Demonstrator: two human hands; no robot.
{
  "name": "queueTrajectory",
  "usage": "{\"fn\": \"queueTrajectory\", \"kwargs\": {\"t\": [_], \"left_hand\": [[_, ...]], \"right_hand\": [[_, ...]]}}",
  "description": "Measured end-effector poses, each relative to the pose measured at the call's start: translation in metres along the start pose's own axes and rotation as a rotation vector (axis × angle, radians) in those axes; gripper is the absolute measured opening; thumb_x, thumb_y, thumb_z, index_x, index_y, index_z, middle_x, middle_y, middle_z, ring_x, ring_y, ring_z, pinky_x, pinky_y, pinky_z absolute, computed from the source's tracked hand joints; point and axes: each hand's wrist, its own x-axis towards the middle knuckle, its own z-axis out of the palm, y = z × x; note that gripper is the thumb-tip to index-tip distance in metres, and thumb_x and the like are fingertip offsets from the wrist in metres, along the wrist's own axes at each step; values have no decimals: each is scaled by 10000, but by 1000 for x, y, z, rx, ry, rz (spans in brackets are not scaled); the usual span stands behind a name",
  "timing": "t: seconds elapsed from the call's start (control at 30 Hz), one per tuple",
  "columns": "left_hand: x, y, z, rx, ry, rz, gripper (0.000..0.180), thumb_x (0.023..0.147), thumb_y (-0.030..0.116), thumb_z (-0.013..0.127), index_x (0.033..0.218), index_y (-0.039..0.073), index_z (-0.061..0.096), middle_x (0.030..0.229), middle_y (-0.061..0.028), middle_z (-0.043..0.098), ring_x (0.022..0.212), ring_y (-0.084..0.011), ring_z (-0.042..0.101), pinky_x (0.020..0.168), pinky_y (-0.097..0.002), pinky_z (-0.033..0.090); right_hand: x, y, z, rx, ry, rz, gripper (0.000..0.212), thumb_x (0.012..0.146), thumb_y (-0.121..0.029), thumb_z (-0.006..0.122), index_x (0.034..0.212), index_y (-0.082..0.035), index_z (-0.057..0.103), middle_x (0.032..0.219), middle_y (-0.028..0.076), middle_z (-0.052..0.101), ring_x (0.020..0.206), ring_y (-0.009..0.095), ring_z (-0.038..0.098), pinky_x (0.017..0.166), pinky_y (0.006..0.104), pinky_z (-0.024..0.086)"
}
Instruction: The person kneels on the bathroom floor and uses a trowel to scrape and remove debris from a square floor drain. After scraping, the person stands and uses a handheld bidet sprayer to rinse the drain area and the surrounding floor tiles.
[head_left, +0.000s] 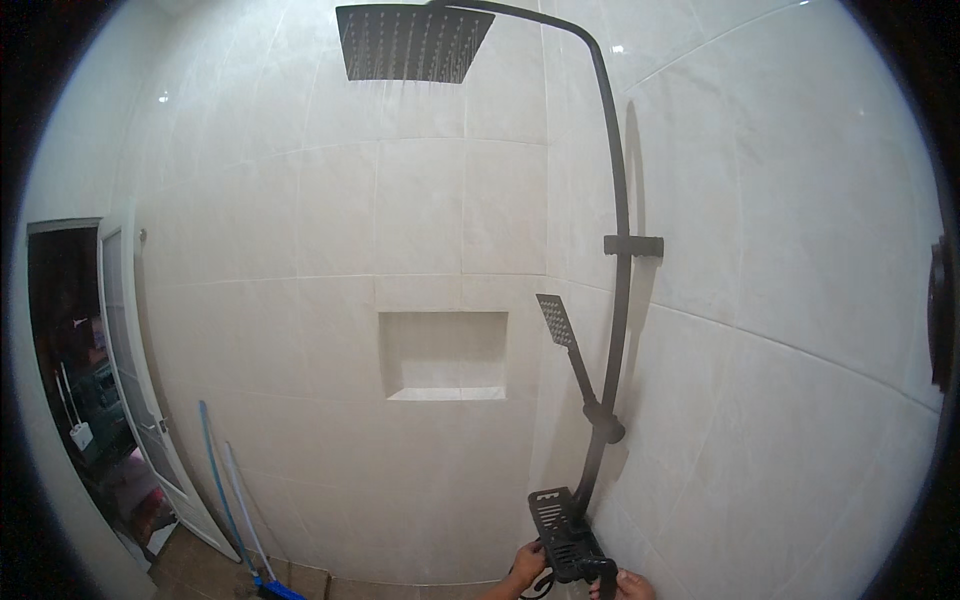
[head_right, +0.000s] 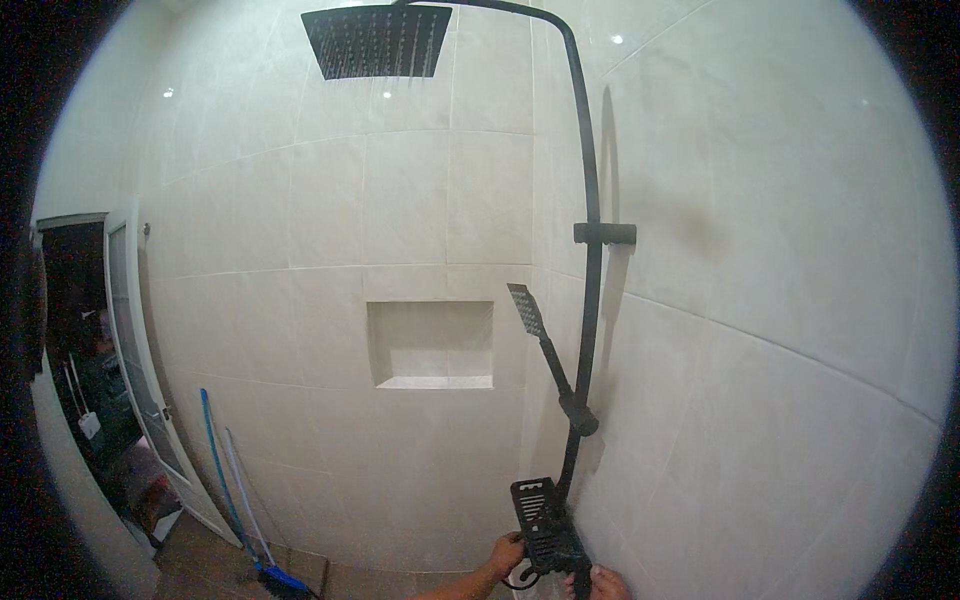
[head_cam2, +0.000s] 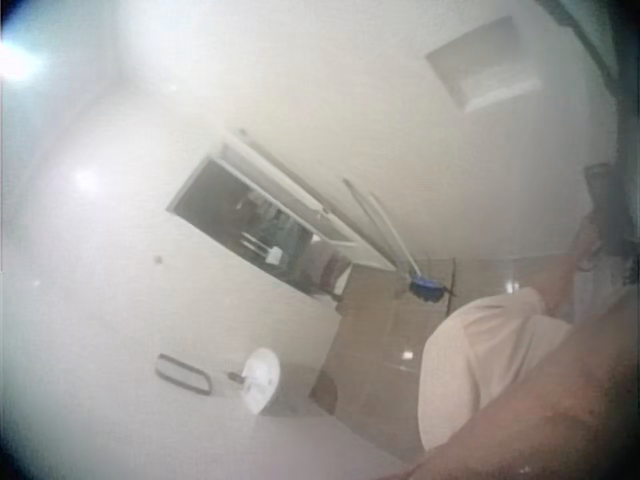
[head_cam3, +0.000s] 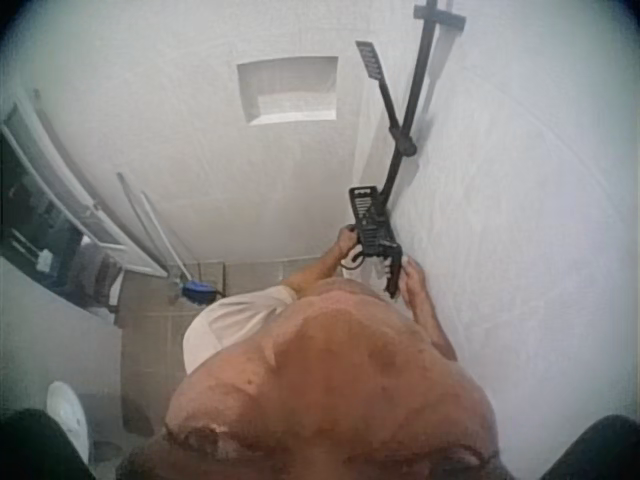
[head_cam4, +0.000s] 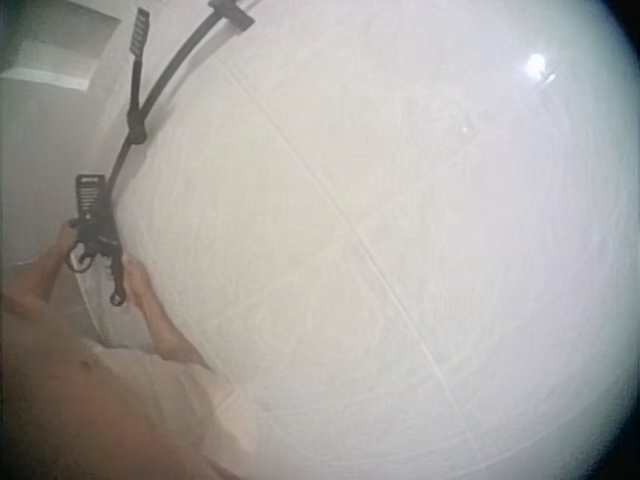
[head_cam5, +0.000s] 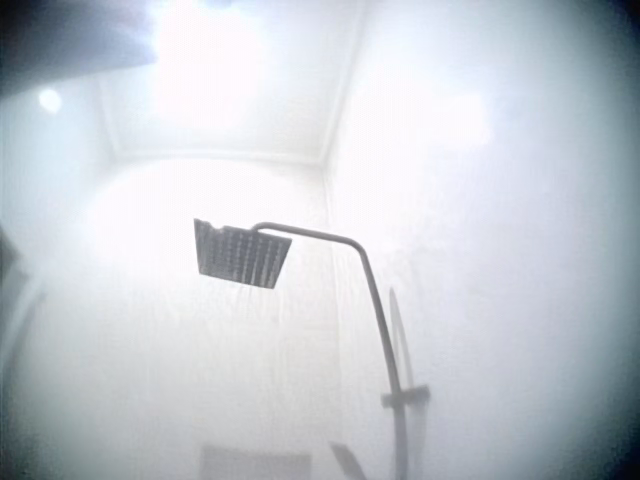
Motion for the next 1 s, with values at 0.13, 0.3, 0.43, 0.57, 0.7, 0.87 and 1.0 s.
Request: {"fn": "queueTrajectory", "kwargs": {"t": [0.13, 0.3, 0.43, 0.57, 0.7, 0.87, 1.0], "left_hand": [[-2, 0, -12, 58, 32, 35, 486, 969, 194, 639, 1341, -114, 586, 1189, -233, 711, 1053, -272, 693, 900, -373, 538], [-15, 15, -4, -98, -30, 23, 523, 1024, 224, 624, 1348, -175, 530, 1186, -205, 698, 974, -255, 705, 860, -354, 577], [14, -13, -10, -59, -39, 28, 463, 1041, 192, 581, 1350, -152, 550, 1196, -207, 696, 1001, -253, 699, 865, -358, 572], [11, -16, -6, 14, 9, 70, 386, 988, 137, 591, 1277, -117, 628, 1159, -194, 723, 1000, -257, 698, 852, -367, 545], [22, -27, -7, 48, -3, 105, 370, 993, 90, 553, 1293, -113, 625, 1133, -204, 726, 963, -264, 711, 839, -370, 559], [15, -5, 0, 151, -13, 110, 343, 955, 36, 545, 1248, -102, 659, 1060, -215, 745, 958, -276, 726, 837, -372, 564], [71, -69, -26, 261, 75, 197, 334, 920, 51, 578, 1208, -86, 677, 1103, -263, 737, 1016, -354, 729, 895, -403, 546]], "right_hand": [[-8, -10, 16, -103, 10, 10, 372, 1070, -212, 506, 1355, 19, 568, 1207, 152, 677, 1094, 278, 647, 997, 409, 508], [-11, -14, 5, -29, 2, -6, 394, 1072, -210, 507, 1381, 31, 550, 1271, 157, 657, 1141, 274, 630, 1030, 408, 493], [-4, -8, 5, -118, 63, -32, 409, 1077, -221, 501, 1397, 33, 536, 1316, 166, 636, 1203, 269, 608, 1065, 398, 473], [2, 3, -10, -51, -5, -77, 433, 1080, -300, 514, 1299, 72, 541, 1129, 179, 668, 999, 276, 646, 906, 412, 522], [-3, -11, 10, 12, 8, -47, 405, 1096, -323, 483, 1167, 65, 575, 990, 160, 679, 869, 276, 662, 817, 419, 550], [-1, -5, -1, -13, 0, -64, 423, 1086, -388, 492, 1151, 16, 599, 995, 145, 685, 892, 260, 656, 843, 428, 543], [2, 3, 12, 15, -90, -84, 391, 1095, -351, 488, 1125, 19, 611, 992, 143, 681, 887, 249, 655, 822, 416, 541]]}}
